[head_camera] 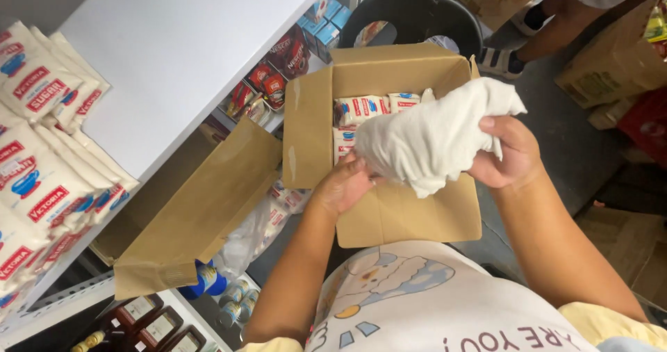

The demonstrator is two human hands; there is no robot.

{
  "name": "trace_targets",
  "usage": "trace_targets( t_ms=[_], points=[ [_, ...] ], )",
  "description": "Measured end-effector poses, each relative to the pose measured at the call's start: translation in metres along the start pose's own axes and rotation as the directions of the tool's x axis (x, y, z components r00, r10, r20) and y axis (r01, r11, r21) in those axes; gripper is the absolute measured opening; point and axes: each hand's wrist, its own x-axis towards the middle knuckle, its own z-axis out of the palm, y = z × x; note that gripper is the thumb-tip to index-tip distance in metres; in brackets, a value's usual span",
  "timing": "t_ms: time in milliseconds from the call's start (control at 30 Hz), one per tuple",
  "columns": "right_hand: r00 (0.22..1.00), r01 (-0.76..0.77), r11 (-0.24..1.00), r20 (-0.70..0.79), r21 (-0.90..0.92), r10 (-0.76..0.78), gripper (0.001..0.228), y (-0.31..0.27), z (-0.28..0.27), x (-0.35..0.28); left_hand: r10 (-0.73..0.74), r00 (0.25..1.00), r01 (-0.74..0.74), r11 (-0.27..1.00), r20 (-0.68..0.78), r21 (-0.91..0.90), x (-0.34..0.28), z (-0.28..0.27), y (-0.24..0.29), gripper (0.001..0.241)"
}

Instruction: Wiping individual bags of sugar with a white cloth and stacking them neatly on grocery store shelves.

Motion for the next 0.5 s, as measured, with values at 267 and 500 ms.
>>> trace_targets(
  t_ms=[267, 500],
  points=[
    [0.951, -0.018, 0.955, -0.301, -0.295, -0.075, 0.048, 0.004, 0.026, -0.013, 0.263, 0.944, -0.146, 0.875, -0.199, 0.461, -0.034, 0.078, 0.035, 0.053],
    [0.925, -0.264, 0.874, -0.363, -0.407, 0.110, 0.035, 0.054, -0.015, -0.021, 0.309, 0.904, 0.100, 0.520, -0.296, 0.848, -0.086, 0.114, 0.094, 0.043]
  ],
)
